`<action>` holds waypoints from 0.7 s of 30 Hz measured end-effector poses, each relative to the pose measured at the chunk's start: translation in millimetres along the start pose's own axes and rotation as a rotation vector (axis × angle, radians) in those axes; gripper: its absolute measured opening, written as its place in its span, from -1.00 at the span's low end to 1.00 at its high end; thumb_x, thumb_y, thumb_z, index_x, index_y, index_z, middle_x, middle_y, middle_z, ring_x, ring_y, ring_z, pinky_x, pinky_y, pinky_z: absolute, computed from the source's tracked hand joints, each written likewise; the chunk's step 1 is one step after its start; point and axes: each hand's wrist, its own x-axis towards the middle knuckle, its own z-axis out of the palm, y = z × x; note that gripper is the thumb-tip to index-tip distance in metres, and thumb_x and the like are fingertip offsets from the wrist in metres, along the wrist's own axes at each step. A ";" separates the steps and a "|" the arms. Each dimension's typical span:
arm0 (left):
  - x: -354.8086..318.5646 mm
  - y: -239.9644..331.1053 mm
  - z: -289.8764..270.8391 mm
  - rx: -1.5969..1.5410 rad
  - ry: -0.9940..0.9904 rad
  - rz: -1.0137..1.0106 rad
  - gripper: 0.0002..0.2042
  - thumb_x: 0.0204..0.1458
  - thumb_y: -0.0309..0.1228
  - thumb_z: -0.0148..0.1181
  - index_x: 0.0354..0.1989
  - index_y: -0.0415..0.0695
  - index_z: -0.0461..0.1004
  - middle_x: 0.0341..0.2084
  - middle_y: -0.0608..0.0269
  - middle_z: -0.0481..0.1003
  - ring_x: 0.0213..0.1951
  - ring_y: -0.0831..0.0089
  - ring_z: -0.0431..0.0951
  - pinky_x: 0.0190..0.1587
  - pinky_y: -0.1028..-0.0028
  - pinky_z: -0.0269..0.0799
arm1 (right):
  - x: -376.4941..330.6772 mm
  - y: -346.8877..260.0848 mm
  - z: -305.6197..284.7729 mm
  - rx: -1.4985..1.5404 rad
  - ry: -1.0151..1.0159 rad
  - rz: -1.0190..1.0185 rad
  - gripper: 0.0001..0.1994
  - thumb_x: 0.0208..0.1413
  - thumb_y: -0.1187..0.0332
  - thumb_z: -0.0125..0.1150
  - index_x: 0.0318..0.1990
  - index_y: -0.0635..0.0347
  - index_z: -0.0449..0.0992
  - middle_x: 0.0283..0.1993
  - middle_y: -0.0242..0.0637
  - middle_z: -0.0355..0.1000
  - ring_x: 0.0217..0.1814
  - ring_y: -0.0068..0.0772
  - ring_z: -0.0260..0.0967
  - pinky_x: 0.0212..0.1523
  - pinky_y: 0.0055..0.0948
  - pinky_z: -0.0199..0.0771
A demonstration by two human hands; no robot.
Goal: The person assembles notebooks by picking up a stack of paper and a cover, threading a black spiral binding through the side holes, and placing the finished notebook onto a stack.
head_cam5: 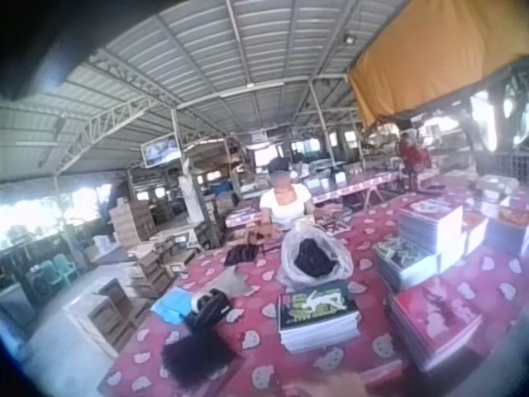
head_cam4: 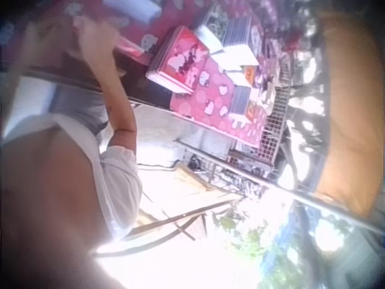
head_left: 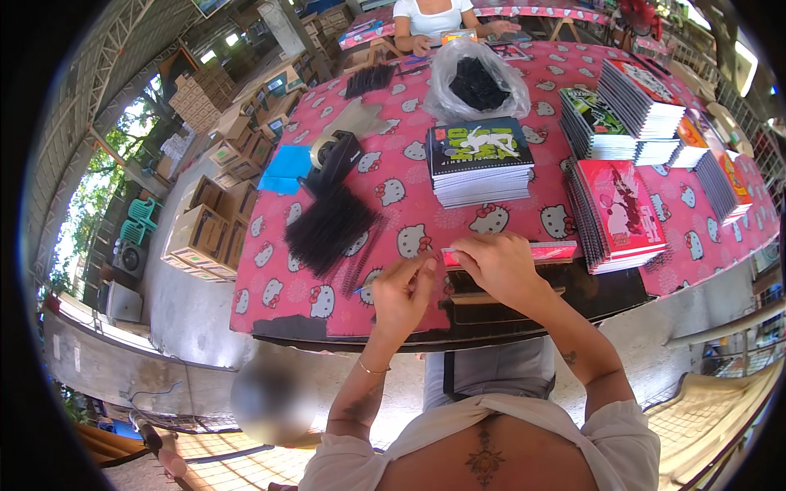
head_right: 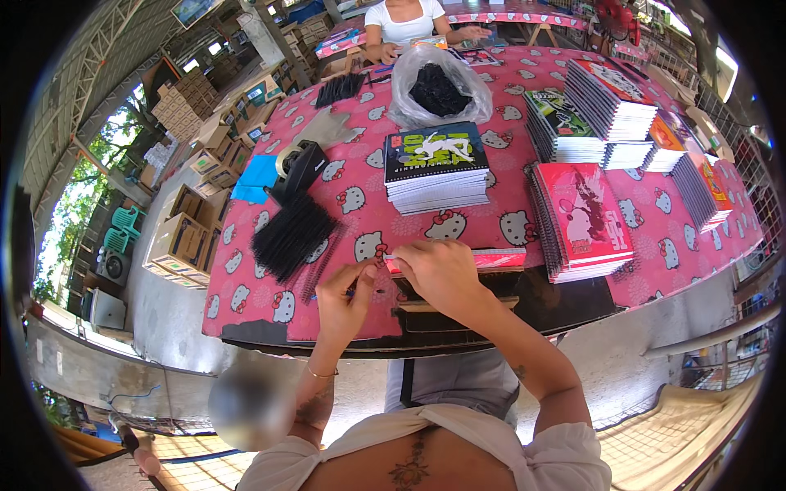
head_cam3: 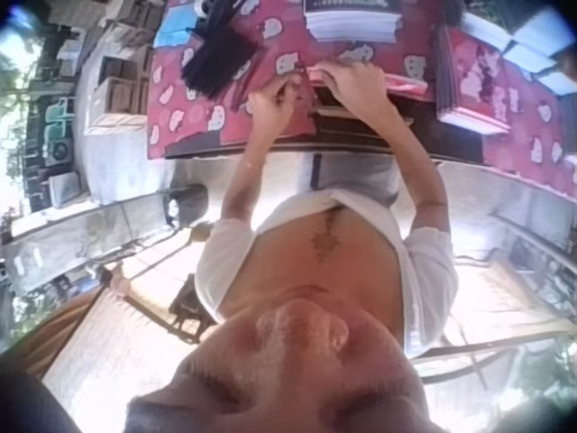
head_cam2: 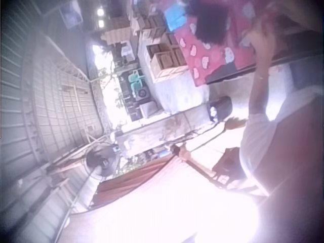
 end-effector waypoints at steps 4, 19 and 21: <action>7.1 1.2 -5.2 -0.012 -0.041 0.052 -0.87 0.14 -0.46 0.32 -0.18 -0.21 0.68 -0.57 0.13 0.54 -0.61 0.38 0.50 -0.54 0.39 0.34 | 0.8 -3.0 1.3 0.020 0.034 0.002 -0.90 0.10 0.26 0.36 -0.30 0.01 0.63 -0.49 -0.36 0.54 -0.48 -0.17 0.52 -0.43 -0.21 0.49; 11.3 -3.4 0.9 0.072 -0.036 0.090 -0.81 0.14 -0.48 0.37 -0.12 -0.23 0.58 -0.41 0.11 0.57 -0.51 0.39 0.52 -0.48 0.40 0.40 | 0.8 -3.7 -1.8 0.017 0.002 0.010 -0.90 0.08 0.26 0.35 -0.29 0.00 0.63 -0.48 -0.35 0.54 -0.47 -0.15 0.53 -0.42 -0.19 0.50; 16.7 -3.1 -2.7 -0.016 -0.042 0.098 -0.77 0.13 -0.49 0.40 -0.07 -0.24 0.56 -0.33 0.13 0.58 -0.45 0.52 0.48 -0.46 0.44 0.36 | 1.4 -3.6 -4.3 0.035 -0.014 0.005 -0.89 0.08 0.25 0.36 -0.28 0.00 0.63 -0.47 -0.33 0.55 -0.46 -0.15 0.54 -0.40 -0.19 0.51</action>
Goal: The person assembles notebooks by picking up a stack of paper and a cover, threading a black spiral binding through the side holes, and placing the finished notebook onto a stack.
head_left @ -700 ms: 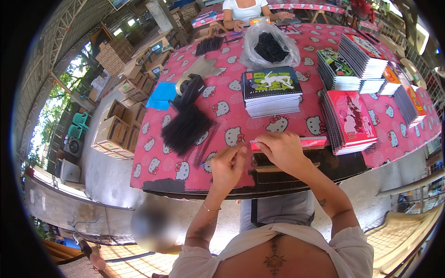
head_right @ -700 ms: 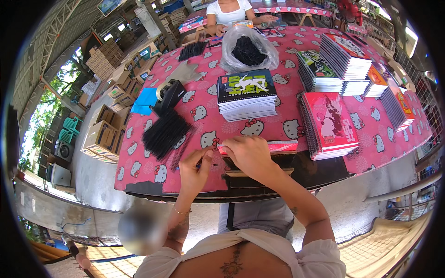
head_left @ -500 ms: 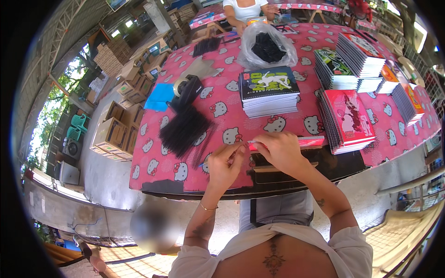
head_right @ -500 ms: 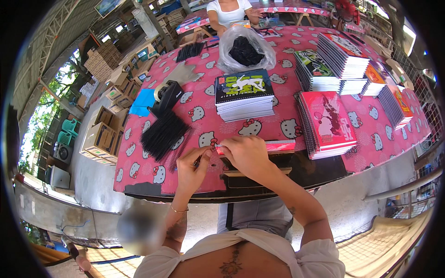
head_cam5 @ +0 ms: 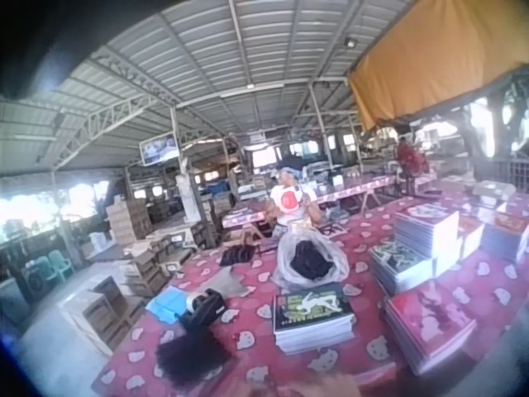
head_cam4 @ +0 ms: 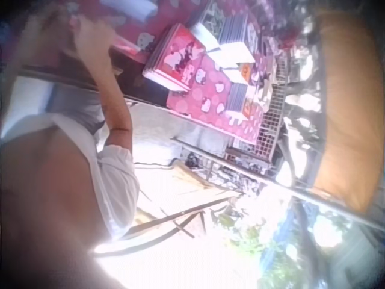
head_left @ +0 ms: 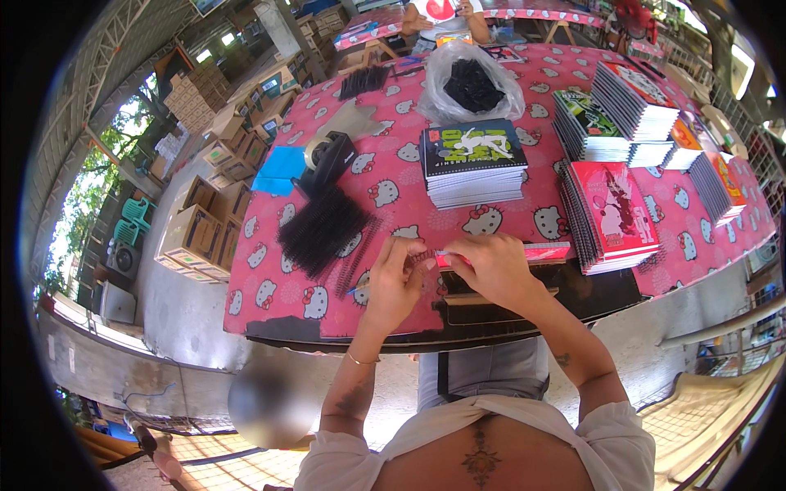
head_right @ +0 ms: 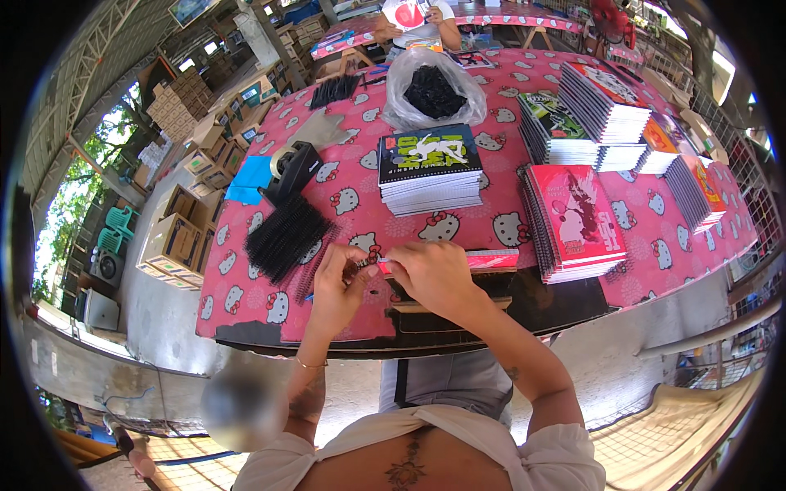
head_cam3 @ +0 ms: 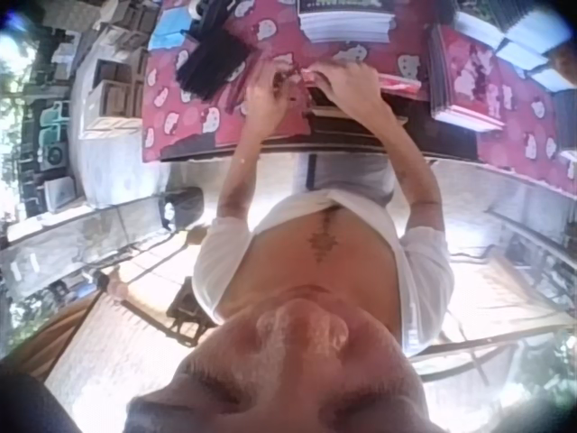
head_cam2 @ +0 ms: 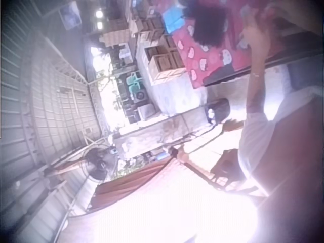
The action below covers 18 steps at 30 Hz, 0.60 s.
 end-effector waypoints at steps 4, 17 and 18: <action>11.6 -0.3 -11.0 -0.173 -0.210 -0.130 -0.71 0.08 -0.55 0.42 -0.03 -0.24 0.52 -0.23 0.11 0.59 -0.31 0.45 0.60 -0.31 0.43 0.52 | 3.7 -3.5 -8.5 0.029 -0.052 0.050 -0.83 0.09 0.23 0.37 -0.19 0.01 0.67 -0.40 -0.28 0.59 -0.41 -0.11 0.55 -0.37 -0.16 0.52; 30.2 -11.0 -23.2 -0.034 -0.336 0.153 -0.79 0.05 -0.51 0.42 -0.15 -0.25 0.60 -0.28 0.09 0.62 -0.25 0.16 0.60 -0.18 0.29 0.49 | 14.7 -3.1 -11.6 0.157 -0.149 0.075 -0.86 0.09 0.27 0.35 -0.22 0.02 0.70 -0.42 -0.23 0.59 -0.37 -0.07 0.57 -0.33 -0.14 0.52; 30.4 -9.3 -25.2 -0.030 -0.333 0.153 -0.79 0.05 -0.51 0.42 -0.15 -0.25 0.60 -0.28 0.09 0.62 -0.25 0.16 0.60 -0.18 0.29 0.49 | 14.3 -5.3 -15.8 0.159 -0.148 0.070 -0.86 0.09 0.27 0.35 -0.22 0.02 0.70 -0.42 -0.23 0.59 -0.37 -0.07 0.57 -0.33 -0.14 0.52</action>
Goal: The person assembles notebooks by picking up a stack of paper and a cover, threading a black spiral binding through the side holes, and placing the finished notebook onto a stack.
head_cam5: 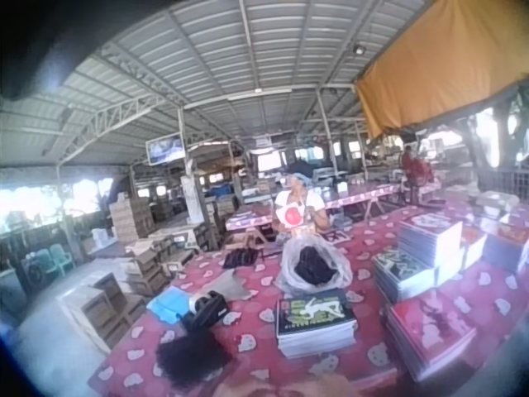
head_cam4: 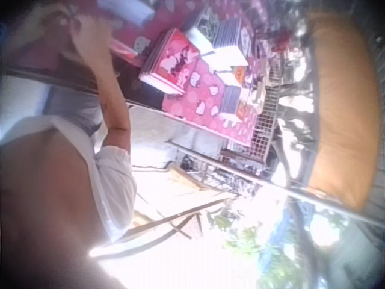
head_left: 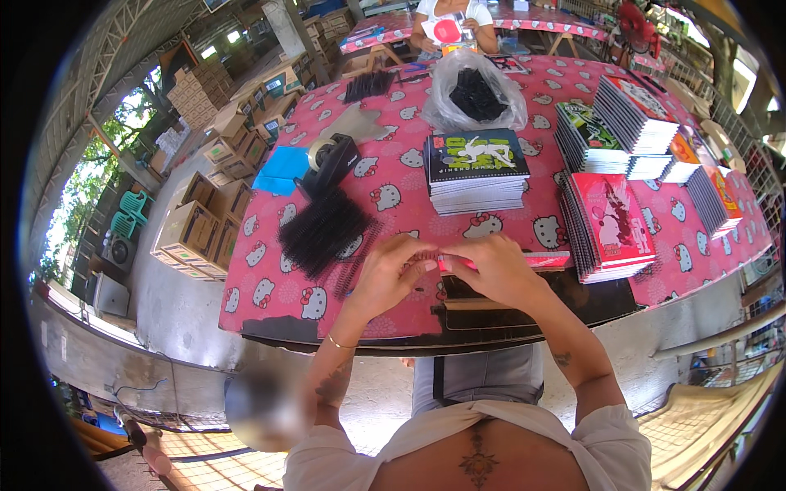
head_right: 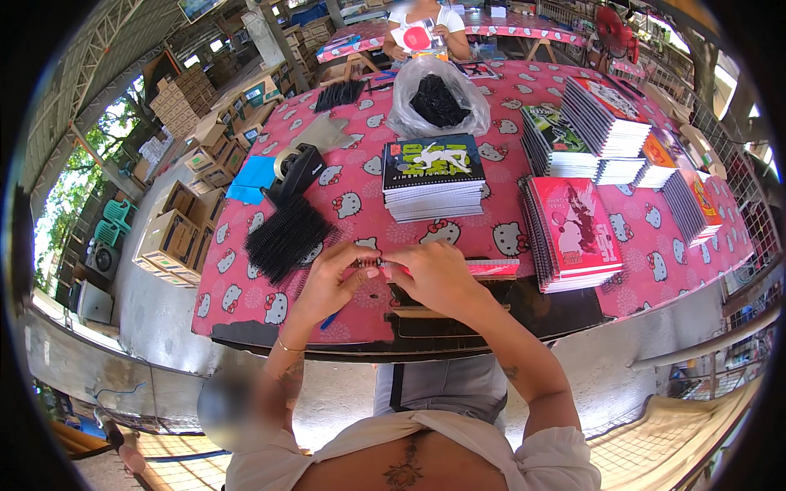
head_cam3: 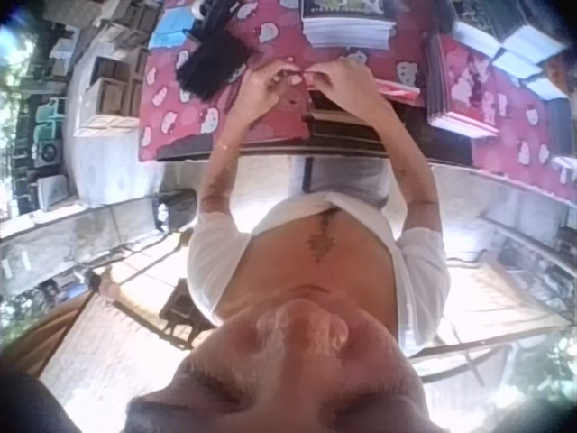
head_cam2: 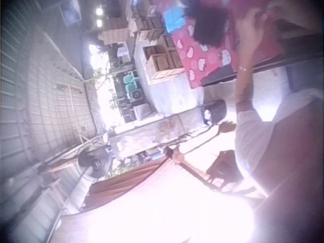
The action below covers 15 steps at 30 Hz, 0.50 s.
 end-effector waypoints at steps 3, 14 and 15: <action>-1.7 4.0 -2.5 0.084 -0.064 -0.040 -0.80 0.08 -0.49 0.41 -0.14 -0.24 0.60 -0.29 0.07 0.61 -0.25 0.18 0.59 -0.22 0.28 0.48 | -14.9 -1.0 -7.7 -0.218 0.231 -0.183 -0.80 0.10 0.27 0.36 -0.12 -0.01 0.68 -0.29 -0.27 0.61 -0.32 -0.10 0.57 -0.31 -0.15 0.52; 3.7 -5.7 16.9 0.054 -0.065 0.037 -0.76 0.16 -0.47 0.33 -0.04 -0.23 0.52 -0.32 -0.02 0.49 -0.39 0.18 0.54 -0.34 0.30 0.46 | -30.4 16.4 -10.9 -0.270 0.099 -0.041 -0.85 0.09 0.40 0.31 -0.17 0.01 0.64 -0.41 -0.32 0.51 -0.41 -0.13 0.54 -0.42 -0.16 0.48; 7.9 -0.4 16.8 0.055 -0.069 0.040 -0.76 0.16 -0.47 0.33 -0.04 -0.23 0.52 -0.32 -0.02 0.49 -0.39 0.18 0.54 -0.34 0.30 0.46 | -29.9 18.0 -12.2 -0.269 0.103 -0.038 -0.85 0.09 0.40 0.31 -0.17 0.01 0.64 -0.41 -0.32 0.51 -0.41 -0.13 0.54 -0.42 -0.16 0.48</action>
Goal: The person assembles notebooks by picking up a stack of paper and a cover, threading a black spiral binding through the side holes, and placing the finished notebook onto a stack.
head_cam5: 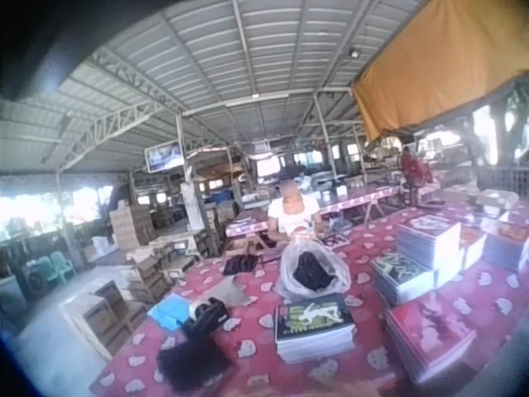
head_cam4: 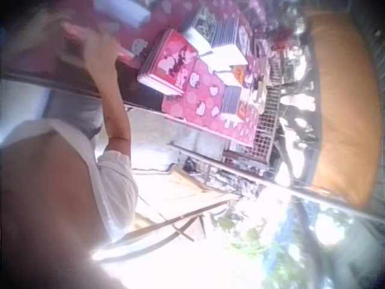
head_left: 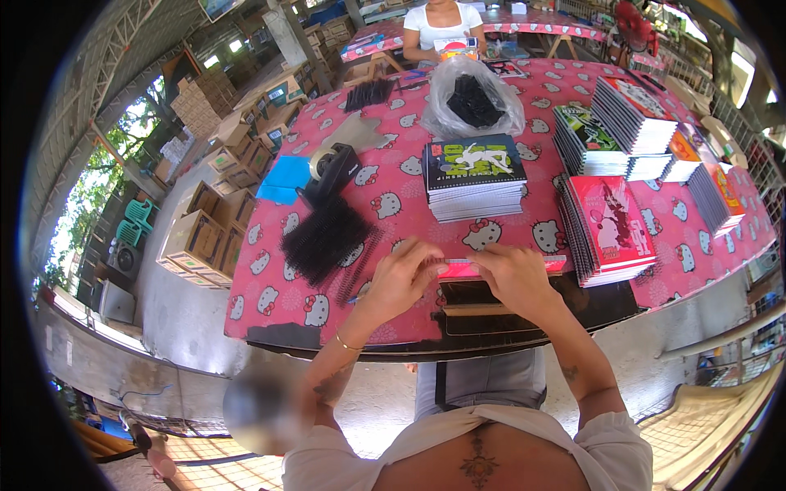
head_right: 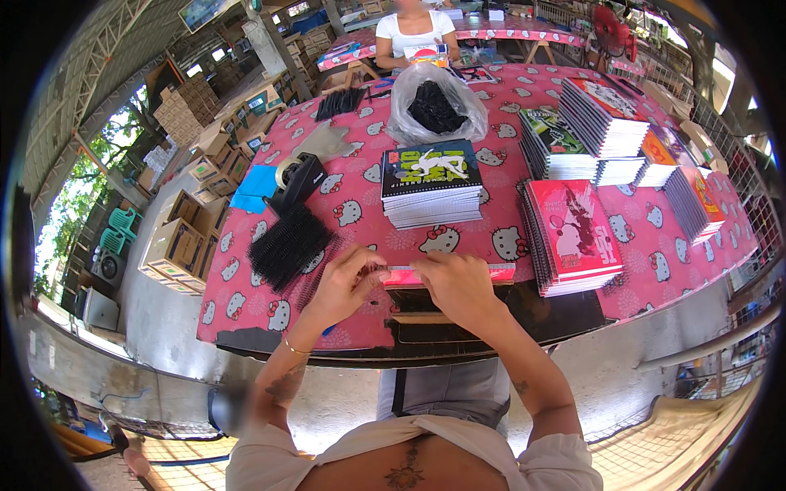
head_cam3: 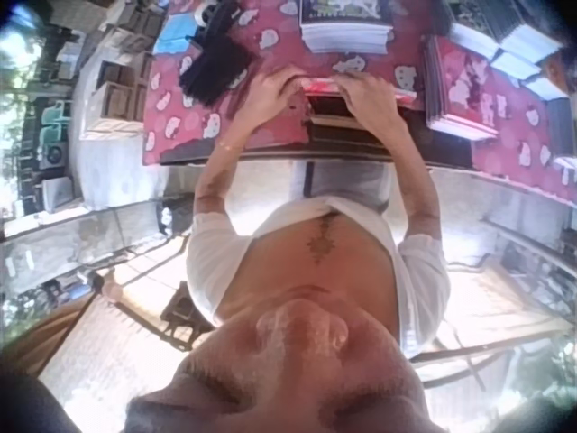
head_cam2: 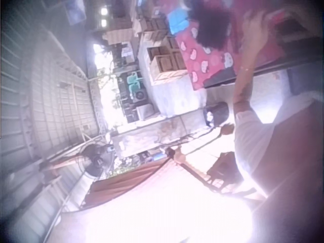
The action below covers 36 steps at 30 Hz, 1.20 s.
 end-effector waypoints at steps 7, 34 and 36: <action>3.5 -1.9 8.5 0.206 0.005 -0.006 -0.63 0.13 -0.35 0.36 0.06 -0.22 0.48 -0.08 0.00 0.47 -0.17 0.08 0.54 -0.13 0.19 0.47 | 5.4 5.2 2.5 0.054 -0.029 0.011 -0.84 0.10 0.41 0.32 -0.16 0.02 0.68 -0.38 -0.32 0.53 -0.40 -0.07 0.54 -0.44 -0.14 0.49; 35.8 27.6 60.9 0.758 0.243 -0.063 -0.10 0.18 0.17 0.08 0.42 -0.43 0.12 0.44 -0.34 0.11 0.50 -0.28 -0.01 0.43 -0.35 -0.19 | -19.7 32.1 -26.0 -0.071 -0.047 -0.021 -0.69 0.06 0.40 0.26 0.00 -0.02 0.63 -0.29 -0.32 0.61 -0.29 -0.20 0.60 -0.07 -0.17 0.48; 7.4 45.4 80.2 0.694 0.074 -0.074 -0.13 0.21 0.13 0.07 0.43 -0.43 0.11 0.44 -0.33 0.10 0.50 -0.29 -0.01 0.44 -0.33 -0.19 | -23.4 32.1 -24.8 -0.076 -0.038 -0.006 -0.69 0.06 0.40 0.27 0.00 -0.02 0.62 -0.29 -0.31 0.61 -0.29 -0.20 0.60 -0.07 -0.17 0.48</action>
